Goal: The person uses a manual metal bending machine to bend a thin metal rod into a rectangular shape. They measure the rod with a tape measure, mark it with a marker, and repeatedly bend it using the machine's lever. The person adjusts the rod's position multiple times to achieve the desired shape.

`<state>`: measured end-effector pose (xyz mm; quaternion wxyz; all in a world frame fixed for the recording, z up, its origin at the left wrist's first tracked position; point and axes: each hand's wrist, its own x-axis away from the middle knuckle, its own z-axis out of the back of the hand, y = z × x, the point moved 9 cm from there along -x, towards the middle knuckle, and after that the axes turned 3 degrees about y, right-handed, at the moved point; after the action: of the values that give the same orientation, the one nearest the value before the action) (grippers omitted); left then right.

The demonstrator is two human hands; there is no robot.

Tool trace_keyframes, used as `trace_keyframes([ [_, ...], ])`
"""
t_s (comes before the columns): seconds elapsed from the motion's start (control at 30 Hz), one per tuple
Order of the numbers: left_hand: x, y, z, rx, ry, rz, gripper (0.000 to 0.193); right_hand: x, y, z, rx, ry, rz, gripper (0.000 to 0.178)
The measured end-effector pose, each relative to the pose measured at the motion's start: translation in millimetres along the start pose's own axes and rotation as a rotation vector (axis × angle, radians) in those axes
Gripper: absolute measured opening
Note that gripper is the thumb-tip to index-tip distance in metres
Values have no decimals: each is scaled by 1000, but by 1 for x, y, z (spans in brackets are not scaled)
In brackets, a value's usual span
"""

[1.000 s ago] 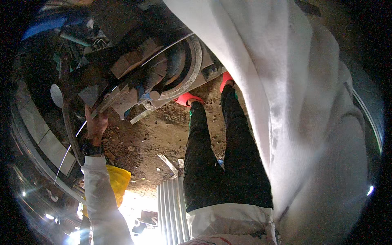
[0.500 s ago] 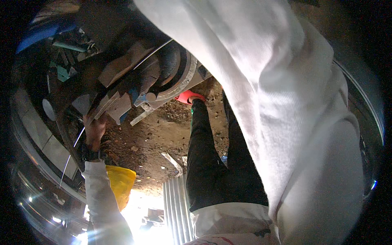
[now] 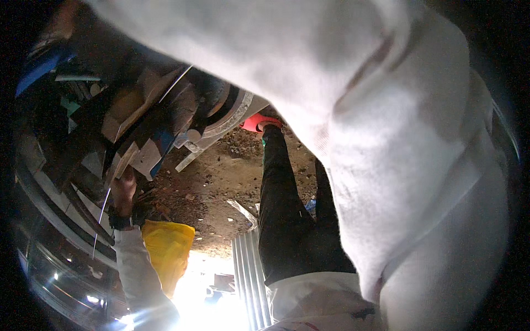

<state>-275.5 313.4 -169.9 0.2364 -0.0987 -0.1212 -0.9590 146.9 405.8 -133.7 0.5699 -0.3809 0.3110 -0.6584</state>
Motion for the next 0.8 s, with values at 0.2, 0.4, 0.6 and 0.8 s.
trace_keyframes([
  [0.2, -5, 9, 5, -115, 57, -171, 17, 5, 2, 0, -9, 8, 15, 45],
  [0.4, -1, 14, 12, -107, 126, -164, 17, 7, -1, -2, -6, 8, 30, 44],
  [0.6, 14, 2, 9, -23, 43, -40, 23, 6, -7, -9, -2, 0, 46, 43],
  [0.8, 13, -9, 2, 170, 22, 74, 37, 20, -13, -5, 49, 42, 61, 42],
])
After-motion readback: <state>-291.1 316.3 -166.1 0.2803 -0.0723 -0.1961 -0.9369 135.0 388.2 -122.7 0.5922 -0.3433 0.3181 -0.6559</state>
